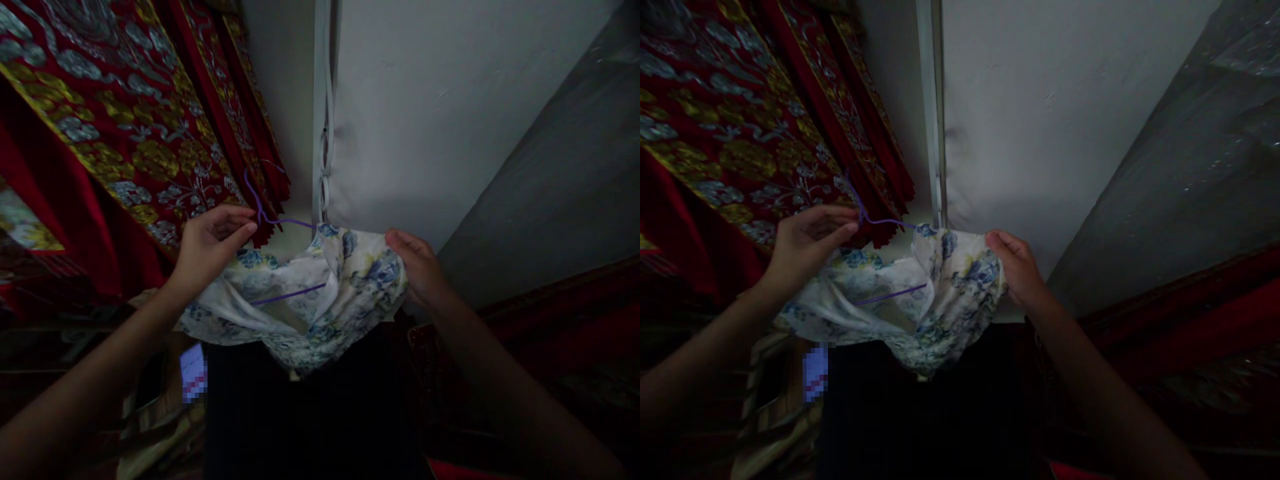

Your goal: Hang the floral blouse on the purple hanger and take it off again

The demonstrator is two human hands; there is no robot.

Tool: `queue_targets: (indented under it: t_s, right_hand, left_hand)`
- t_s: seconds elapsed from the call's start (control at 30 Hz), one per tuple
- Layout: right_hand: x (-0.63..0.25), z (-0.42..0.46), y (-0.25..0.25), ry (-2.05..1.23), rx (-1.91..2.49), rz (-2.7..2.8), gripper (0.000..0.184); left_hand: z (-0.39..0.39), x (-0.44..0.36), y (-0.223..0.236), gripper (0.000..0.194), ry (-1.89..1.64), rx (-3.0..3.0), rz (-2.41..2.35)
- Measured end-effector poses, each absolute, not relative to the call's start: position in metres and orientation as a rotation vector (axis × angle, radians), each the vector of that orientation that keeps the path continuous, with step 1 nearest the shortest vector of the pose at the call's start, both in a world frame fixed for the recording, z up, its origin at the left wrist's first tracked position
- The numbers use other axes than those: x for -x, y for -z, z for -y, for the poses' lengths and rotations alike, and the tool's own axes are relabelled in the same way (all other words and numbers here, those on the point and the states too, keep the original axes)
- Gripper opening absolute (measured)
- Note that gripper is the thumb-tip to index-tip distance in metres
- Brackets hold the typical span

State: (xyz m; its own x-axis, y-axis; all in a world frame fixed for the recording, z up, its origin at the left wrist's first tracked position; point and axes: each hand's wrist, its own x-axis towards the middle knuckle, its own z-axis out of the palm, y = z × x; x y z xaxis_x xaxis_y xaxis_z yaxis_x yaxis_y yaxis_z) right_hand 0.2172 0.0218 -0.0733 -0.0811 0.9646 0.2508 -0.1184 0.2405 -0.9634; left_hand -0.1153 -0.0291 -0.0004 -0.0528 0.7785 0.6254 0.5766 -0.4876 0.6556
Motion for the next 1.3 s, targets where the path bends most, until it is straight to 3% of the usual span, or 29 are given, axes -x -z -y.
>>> queue_targets:
  t_s: [0.1,0.17,0.27,0.43,0.6,0.7,0.87,0.93,1.0,1.07,1.17,1.3]
  right_hand:
    - [-0.209,-0.057,0.046,-0.978,0.865,1.114,0.038]
    - [-0.209,-0.084,0.028,-0.904,0.832,1.053,0.031]
    - [-0.218,-0.109,0.012,-0.780,0.788,0.984,0.023]
    - [-0.241,-0.085,0.033,-0.745,0.752,0.840,0.022]
    - [-0.247,-0.062,0.067,-0.815,0.780,0.785,0.029]
    - [-0.246,-0.061,0.078,-0.683,0.793,0.803,0.029]
    - [-0.216,-0.006,0.129,-0.332,0.950,0.732,0.030]
    - [-0.191,0.031,0.159,-0.578,0.993,0.713,0.024]
    - [-0.165,0.061,0.182,-1.042,1.069,0.853,0.034]
    - [-0.147,0.077,0.191,-1.283,1.098,0.959,0.045]
    - [-0.138,0.076,0.182,-1.322,1.072,1.114,0.049]
    - [-0.141,0.066,0.164,-1.317,1.013,1.345,0.052]
  left_hand:
    - [0.024,0.098,0.012,0.023,-1.923,-2.323,-1.498]
    - [0.024,0.085,0.021,0.023,-1.906,-2.623,-1.377]
    - [0.023,0.067,0.039,0.028,-1.461,-2.863,-1.236]
    - [0.008,0.053,0.081,0.052,-0.869,-2.494,-1.454]
    - [0.008,0.045,0.129,0.031,-0.588,-2.479,-1.488]
    - [0.019,0.036,0.152,0.025,-0.743,-2.399,-1.467]
    - [0.041,0.011,0.178,0.016,-1.364,-2.063,-1.373]
    - [0.049,-0.003,0.186,0.012,-1.542,-1.965,-1.345]
    - [0.056,-0.017,0.192,0.011,-1.681,-1.886,-1.330]
    - [0.063,-0.029,0.196,0.013,-1.781,-1.774,-1.322]
    - [0.072,-0.037,0.196,0.011,-1.893,-1.493,-1.231]
    - [0.082,-0.033,0.187,0.047,-1.905,-1.253,-0.999]
